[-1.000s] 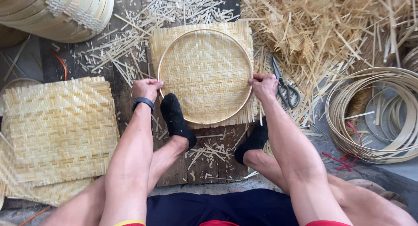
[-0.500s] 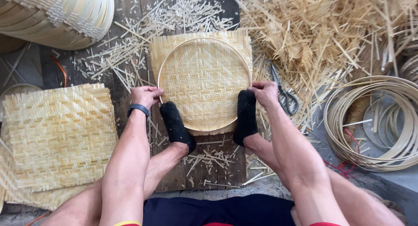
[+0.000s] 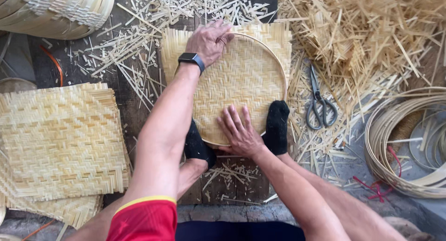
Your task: The person constructs a bamboo basket by placing a circular frame over a woven bamboo sheet, trimming the excess bamboo with scissors, and then securing the edges using a wooden mold.
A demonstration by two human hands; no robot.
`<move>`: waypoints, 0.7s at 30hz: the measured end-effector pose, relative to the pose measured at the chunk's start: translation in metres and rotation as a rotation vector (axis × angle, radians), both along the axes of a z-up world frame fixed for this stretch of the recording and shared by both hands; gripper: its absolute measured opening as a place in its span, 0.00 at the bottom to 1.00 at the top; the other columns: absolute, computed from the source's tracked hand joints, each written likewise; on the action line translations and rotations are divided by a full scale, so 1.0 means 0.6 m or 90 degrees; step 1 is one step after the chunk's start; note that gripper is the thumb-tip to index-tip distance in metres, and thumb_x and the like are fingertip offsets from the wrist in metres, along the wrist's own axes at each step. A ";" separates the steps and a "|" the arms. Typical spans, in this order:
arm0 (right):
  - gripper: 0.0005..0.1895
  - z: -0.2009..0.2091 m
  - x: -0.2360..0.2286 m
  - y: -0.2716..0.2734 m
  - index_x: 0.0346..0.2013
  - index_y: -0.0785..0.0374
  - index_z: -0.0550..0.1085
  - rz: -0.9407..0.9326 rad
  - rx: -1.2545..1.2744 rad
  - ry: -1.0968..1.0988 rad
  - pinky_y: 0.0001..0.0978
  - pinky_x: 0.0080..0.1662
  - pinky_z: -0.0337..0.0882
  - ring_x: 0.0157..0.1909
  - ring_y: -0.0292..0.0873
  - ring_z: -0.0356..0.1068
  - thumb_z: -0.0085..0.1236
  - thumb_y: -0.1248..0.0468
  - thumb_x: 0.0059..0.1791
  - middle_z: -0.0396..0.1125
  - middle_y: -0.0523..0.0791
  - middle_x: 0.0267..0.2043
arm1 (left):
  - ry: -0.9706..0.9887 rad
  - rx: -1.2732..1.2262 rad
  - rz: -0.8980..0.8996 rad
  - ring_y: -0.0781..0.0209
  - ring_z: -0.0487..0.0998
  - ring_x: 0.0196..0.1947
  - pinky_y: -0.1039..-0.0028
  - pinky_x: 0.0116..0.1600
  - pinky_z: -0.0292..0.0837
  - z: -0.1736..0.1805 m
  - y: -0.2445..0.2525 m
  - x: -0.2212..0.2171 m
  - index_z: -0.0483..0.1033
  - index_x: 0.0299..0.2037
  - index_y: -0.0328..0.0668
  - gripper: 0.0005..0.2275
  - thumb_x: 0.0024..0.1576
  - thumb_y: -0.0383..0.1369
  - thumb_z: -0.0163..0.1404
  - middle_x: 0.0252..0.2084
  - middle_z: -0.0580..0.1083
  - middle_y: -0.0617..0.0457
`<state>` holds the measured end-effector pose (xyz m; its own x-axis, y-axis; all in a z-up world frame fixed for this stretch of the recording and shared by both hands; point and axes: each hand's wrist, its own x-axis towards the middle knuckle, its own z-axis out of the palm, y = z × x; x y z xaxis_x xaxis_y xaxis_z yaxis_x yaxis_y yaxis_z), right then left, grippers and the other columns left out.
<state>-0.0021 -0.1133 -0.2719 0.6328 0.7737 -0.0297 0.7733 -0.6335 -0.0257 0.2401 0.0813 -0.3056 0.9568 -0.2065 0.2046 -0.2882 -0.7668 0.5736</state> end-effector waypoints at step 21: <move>0.27 0.015 -0.043 0.069 0.59 0.57 0.72 -0.241 0.233 -0.116 0.58 0.70 0.59 0.71 0.54 0.61 0.55 0.47 0.49 0.65 0.51 0.64 | 0.234 -0.145 0.064 0.63 0.82 0.38 0.71 0.42 0.75 0.009 -0.004 0.034 0.84 0.48 0.57 0.15 0.59 0.52 0.60 0.39 0.82 0.56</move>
